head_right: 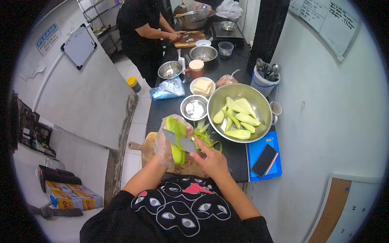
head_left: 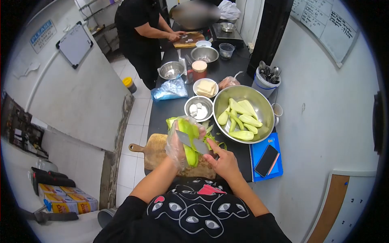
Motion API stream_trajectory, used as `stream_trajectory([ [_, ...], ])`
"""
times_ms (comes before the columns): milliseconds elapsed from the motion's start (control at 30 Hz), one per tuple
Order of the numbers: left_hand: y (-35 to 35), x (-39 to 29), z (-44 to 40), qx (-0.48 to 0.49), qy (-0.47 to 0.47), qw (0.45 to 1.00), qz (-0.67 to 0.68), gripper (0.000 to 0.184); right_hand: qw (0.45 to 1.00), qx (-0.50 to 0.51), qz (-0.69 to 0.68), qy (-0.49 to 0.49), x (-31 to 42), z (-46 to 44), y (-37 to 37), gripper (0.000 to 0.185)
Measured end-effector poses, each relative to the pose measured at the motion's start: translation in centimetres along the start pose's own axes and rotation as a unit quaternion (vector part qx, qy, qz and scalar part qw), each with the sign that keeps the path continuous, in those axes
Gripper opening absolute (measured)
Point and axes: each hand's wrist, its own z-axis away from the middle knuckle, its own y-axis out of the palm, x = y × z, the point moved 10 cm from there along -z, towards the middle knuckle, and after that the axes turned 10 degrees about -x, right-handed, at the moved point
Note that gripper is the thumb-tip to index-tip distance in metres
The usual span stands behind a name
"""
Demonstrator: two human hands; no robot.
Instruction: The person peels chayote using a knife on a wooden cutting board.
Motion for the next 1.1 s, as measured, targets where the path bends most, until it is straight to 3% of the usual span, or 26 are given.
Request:
stream_trajectory([
  [200,-1.0,1.1,-0.9,0.035,-0.023,0.998,0.055,0.035,0.999,-0.010,-0.031,0.022,-0.2,-0.1,0.1,0.053],
  [300,-2.6,1.6,-1.5,0.021,0.009,0.999,-0.042,0.036,0.998,0.004,-0.040,0.052,-0.3,-0.5,0.1,0.052],
  [400,-1.6,1.7,-1.8,0.104,0.004,0.994,-0.016,0.038,0.997,0.001,-0.055,0.054,-0.4,-0.7,0.2,0.051],
  [533,-0.8,1.1,-0.8,0.084,0.039,0.993,-0.068,0.046,0.993,-0.012,-0.098,0.066,-1.9,-0.9,1.0,0.048],
  [633,-0.5,1.5,-0.9,0.102,0.037,0.986,-0.128,0.057,0.979,-0.058,-0.195,-0.011,-2.3,-1.5,1.9,0.046],
  [700,-1.6,1.4,-1.5,0.075,0.042,0.966,-0.243,0.065,0.930,0.129,-0.253,0.234,-5.4,-0.4,4.5,0.043],
  [767,-3.0,2.3,-2.5,0.033,-0.036,0.992,-0.119,0.068,0.893,0.206,-0.241,0.319,-5.7,1.0,4.9,0.042],
  [800,-3.8,2.8,-3.0,0.012,-0.073,0.996,-0.055,0.070,0.914,0.193,-0.208,0.290,-5.6,0.9,4.4,0.042],
  [933,-5.5,2.4,-4.4,-0.023,-0.085,0.995,-0.042,0.071,0.986,0.092,-0.089,0.102,-5.9,1.4,3.3,0.043],
  [1100,-5.4,1.6,-5.3,-0.030,-0.110,0.992,-0.050,0.056,0.993,0.087,-0.041,0.064,-4.6,2.8,1.0,0.047],
])
